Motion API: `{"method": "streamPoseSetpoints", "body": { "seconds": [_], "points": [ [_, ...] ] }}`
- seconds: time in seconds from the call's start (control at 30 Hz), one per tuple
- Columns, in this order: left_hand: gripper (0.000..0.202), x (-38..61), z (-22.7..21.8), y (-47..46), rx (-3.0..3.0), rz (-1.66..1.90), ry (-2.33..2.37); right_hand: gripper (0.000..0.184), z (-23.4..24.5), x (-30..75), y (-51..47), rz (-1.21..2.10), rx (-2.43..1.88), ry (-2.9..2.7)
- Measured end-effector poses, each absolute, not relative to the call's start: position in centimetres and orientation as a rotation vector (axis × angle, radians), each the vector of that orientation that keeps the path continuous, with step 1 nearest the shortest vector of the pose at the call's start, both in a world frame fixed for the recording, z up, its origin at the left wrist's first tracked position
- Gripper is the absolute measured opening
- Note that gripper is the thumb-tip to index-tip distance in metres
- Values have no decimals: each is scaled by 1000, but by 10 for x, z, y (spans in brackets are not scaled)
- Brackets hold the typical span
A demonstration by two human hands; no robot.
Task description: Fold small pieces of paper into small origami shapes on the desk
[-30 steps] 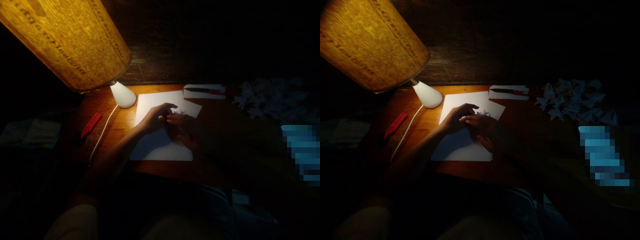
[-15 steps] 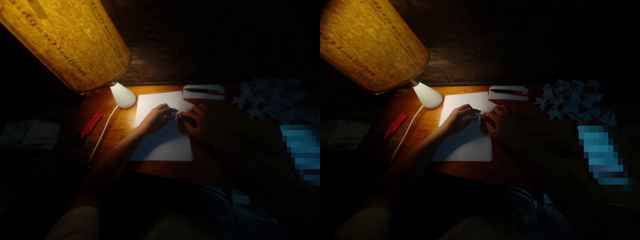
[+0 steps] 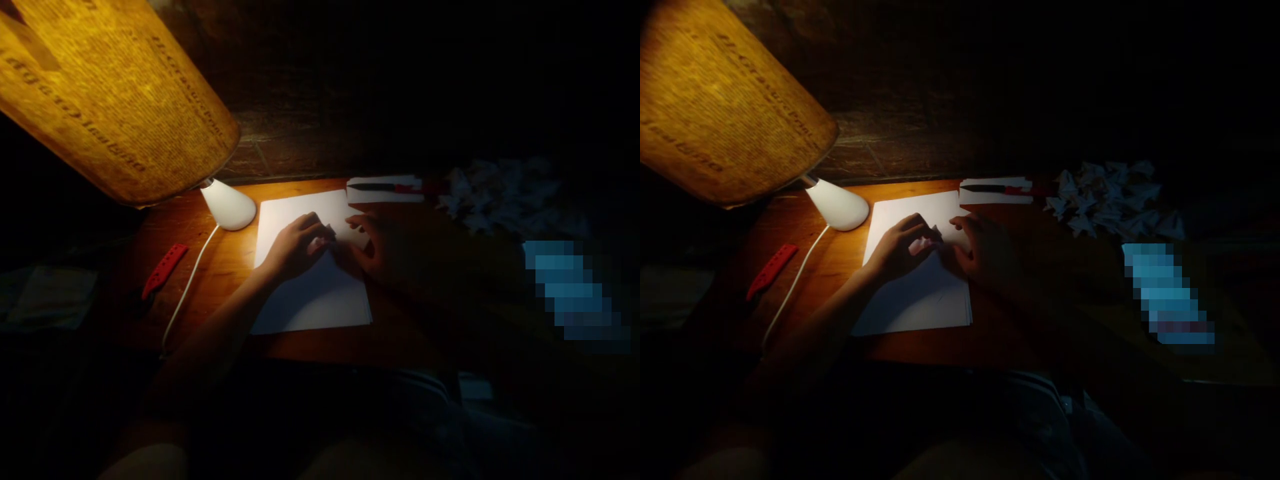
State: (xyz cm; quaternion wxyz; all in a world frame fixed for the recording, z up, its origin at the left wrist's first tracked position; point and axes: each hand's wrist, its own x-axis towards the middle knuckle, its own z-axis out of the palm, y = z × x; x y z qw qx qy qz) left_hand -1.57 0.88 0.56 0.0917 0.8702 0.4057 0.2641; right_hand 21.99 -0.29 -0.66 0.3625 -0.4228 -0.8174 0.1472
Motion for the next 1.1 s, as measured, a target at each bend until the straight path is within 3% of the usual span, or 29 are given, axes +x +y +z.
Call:
{"method": "streamPoseSetpoints", "body": {
  "seconds": [0.2,0.33,0.43,0.63,0.73,0.93,1.1],
  "points": [
    [4,-4,9,6,2253,1154,1106,45,-7,221,-4,626,-1049,-1951],
    [6,3,10,2,2210,1053,992,33,-2,219,-7,804,-956,-1971],
    [7,2,7,1,2205,999,997,25,1,219,-7,760,-945,-2005],
    [11,-5,2,7,2094,1141,1151,31,1,221,-6,659,-837,-2122],
    [17,-9,5,9,2244,1046,1136,30,-5,219,-5,663,-750,-2162],
    [20,-29,7,16,2464,882,1168,47,-6,223,-2,768,-692,-2295],
    [27,-46,0,25,2554,810,1183,28,1,236,-8,419,-903,-2318]
  ]
}}
